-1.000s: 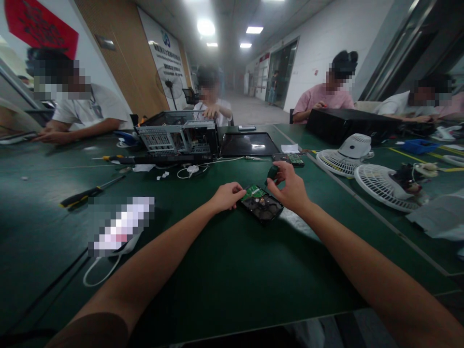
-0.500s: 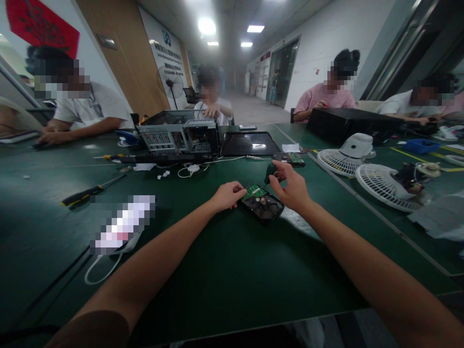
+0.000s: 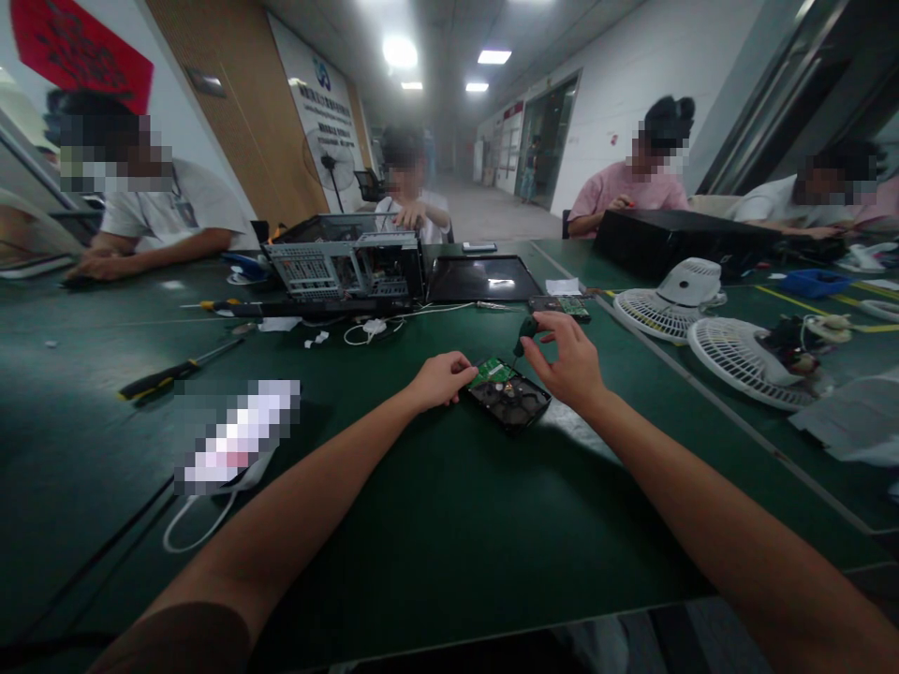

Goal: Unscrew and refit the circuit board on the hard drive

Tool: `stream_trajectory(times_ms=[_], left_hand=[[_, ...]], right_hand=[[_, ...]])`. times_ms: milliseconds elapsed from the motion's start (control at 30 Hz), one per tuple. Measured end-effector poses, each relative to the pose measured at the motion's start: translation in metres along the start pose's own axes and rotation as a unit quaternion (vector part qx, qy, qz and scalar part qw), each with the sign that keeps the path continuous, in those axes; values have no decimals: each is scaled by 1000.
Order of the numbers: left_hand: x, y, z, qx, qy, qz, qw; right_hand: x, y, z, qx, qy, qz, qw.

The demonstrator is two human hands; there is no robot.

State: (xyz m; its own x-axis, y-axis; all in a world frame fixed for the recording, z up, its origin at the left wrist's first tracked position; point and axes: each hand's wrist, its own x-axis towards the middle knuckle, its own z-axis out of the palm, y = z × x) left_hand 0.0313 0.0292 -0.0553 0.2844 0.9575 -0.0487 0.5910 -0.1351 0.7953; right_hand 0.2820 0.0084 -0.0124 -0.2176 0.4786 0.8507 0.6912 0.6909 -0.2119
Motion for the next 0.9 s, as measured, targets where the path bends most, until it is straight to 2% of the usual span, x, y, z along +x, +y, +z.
stream_trajectory(times_ms=[367,900], left_hand=[[-1,0,-1,-6,4,9,1000],[0,-4,-1,-6,0,12,1000]], right_hand=[[4,0,-2,-17,47,-38,998],[3,3,-3,-46,33,-79,995]])
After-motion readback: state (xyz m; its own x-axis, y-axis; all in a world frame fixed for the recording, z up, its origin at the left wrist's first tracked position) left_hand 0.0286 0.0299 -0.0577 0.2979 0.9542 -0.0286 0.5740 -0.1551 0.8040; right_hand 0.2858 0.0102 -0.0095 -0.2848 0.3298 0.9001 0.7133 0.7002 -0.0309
